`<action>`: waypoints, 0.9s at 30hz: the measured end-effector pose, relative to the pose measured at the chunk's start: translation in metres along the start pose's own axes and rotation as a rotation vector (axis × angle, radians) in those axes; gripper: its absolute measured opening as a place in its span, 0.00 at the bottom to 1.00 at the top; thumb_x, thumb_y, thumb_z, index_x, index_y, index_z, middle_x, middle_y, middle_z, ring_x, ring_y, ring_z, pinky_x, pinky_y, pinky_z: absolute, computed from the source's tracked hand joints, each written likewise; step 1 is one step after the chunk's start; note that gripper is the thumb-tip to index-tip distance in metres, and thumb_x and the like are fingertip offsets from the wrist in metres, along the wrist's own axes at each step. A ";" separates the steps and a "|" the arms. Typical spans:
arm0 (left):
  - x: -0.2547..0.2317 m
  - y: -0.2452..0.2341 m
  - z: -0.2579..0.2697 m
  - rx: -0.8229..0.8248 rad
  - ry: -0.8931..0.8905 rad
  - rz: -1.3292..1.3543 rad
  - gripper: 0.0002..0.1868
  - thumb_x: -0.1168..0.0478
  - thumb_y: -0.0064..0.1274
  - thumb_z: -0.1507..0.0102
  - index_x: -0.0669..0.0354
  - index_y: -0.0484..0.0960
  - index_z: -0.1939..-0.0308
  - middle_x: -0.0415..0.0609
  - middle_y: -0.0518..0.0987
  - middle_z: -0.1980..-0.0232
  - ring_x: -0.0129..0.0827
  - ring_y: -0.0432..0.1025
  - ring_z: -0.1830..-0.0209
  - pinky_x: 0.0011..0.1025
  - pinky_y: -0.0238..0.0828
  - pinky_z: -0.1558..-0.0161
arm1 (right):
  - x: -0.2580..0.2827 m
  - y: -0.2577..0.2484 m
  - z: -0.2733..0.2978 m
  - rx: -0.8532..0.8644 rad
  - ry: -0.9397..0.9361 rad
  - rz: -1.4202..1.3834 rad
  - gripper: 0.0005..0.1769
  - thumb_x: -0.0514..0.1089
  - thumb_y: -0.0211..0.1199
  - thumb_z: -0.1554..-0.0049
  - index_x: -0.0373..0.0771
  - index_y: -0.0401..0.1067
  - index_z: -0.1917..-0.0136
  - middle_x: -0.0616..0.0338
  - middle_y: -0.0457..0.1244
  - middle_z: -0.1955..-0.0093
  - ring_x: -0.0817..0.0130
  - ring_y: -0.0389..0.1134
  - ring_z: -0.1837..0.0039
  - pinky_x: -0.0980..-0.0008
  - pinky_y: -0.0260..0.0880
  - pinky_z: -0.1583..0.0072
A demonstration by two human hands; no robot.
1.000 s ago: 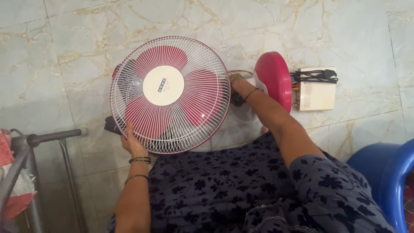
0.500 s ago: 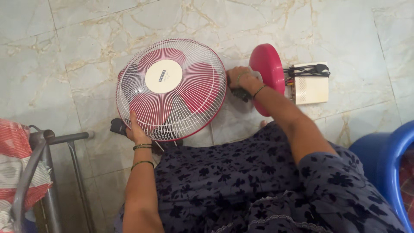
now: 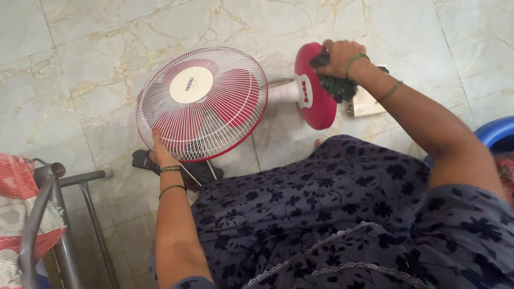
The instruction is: The person wipes the motor housing and grill of a table fan with a cloth by hand while sitting on the floor.
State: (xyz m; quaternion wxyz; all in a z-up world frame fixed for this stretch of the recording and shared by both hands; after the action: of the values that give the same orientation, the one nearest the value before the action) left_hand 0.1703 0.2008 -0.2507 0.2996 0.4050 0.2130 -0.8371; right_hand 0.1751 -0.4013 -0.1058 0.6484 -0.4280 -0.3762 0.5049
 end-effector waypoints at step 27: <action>0.021 0.016 -0.012 -0.017 0.083 0.010 0.59 0.46 0.68 0.46 0.48 0.44 0.21 0.57 0.59 0.23 0.51 0.70 0.32 0.56 0.76 0.41 | -0.024 0.048 -0.016 -0.145 0.083 -0.116 0.43 0.64 0.71 0.45 0.62 0.58 0.21 0.47 0.69 0.42 0.43 0.71 0.40 0.47 0.71 0.43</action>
State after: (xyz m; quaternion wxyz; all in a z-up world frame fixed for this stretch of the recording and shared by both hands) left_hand 0.1777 0.1893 -0.2764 0.2979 0.4380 0.2306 -0.8162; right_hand 0.1688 -0.4213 -0.1576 0.6589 -0.4717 -0.4089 0.4198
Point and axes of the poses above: each hand's wrist, its own z-axis away from the middle knuckle, its own y-axis out of the palm, x = y × z, the point moved 5 cm from there along -z, towards the middle knuckle
